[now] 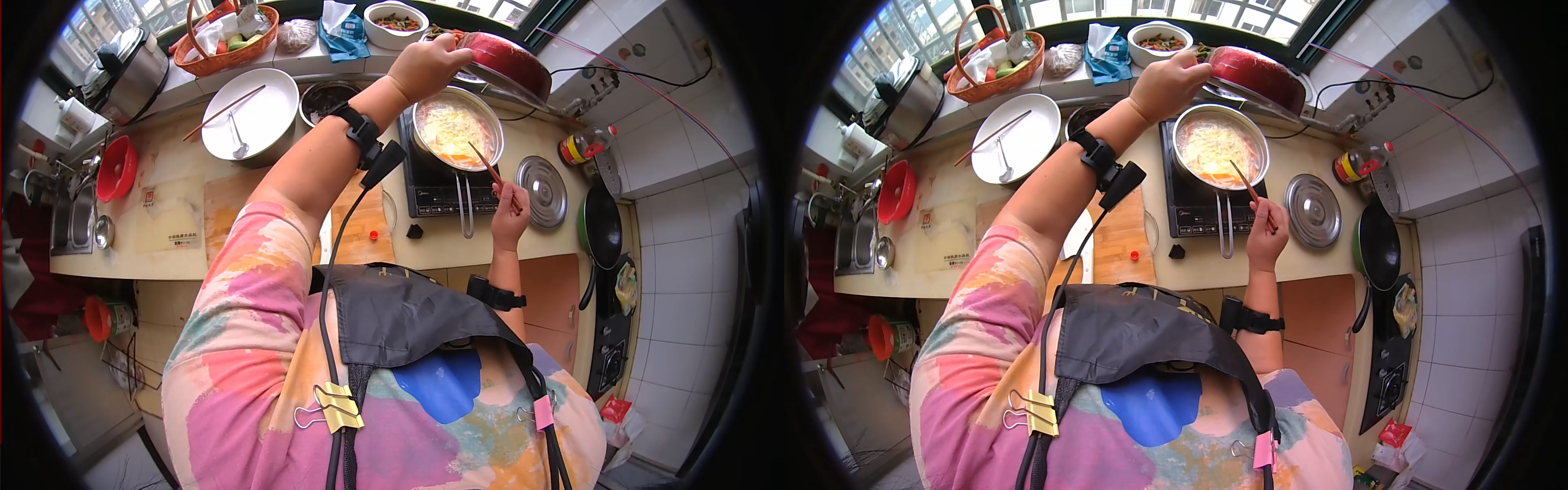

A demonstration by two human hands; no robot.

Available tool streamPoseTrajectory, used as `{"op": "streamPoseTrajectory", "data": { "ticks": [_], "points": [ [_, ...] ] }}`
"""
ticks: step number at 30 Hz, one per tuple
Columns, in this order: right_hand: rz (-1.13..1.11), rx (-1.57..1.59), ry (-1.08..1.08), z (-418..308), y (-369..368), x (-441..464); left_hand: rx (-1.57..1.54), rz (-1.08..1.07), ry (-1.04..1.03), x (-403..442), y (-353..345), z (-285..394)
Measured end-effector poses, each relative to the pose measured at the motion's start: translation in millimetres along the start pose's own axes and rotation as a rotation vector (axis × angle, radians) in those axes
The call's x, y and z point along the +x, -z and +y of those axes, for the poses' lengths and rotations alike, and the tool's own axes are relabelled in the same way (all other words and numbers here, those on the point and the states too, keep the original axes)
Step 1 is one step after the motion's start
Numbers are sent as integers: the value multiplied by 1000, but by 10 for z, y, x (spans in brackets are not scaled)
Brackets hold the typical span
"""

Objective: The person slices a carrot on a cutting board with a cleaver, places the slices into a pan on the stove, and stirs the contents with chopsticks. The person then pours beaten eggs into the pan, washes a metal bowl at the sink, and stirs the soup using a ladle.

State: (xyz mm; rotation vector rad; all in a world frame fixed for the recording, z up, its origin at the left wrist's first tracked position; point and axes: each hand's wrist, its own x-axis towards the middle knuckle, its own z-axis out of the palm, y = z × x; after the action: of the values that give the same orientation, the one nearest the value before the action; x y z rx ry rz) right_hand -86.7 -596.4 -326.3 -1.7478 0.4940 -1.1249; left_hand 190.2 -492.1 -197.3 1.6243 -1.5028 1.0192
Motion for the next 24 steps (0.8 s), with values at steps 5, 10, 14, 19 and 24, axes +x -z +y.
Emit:
{"op": "streamPoseTrajectory", "data": {
  "ticks": [5, 10, 14, 19, 24],
  "points": [
    [68, -127, 65, -131, 73, 111, -53, -6, 27, -141, -49, 35],
    [124, -25, -2, -197, 90, 208, -103, -65, 164, -426, -157, 151],
    [134, -56, -136, -234, 8, 223, -131, -86, 244, -639, -283, 274],
    [147, 7, -127, -202, -127, 242, -132, -127, 328, -737, -358, 422],
    [89, 112, -155, -185, -202, 248, -172, -128, 361, -824, -431, 564]
  ]
}}
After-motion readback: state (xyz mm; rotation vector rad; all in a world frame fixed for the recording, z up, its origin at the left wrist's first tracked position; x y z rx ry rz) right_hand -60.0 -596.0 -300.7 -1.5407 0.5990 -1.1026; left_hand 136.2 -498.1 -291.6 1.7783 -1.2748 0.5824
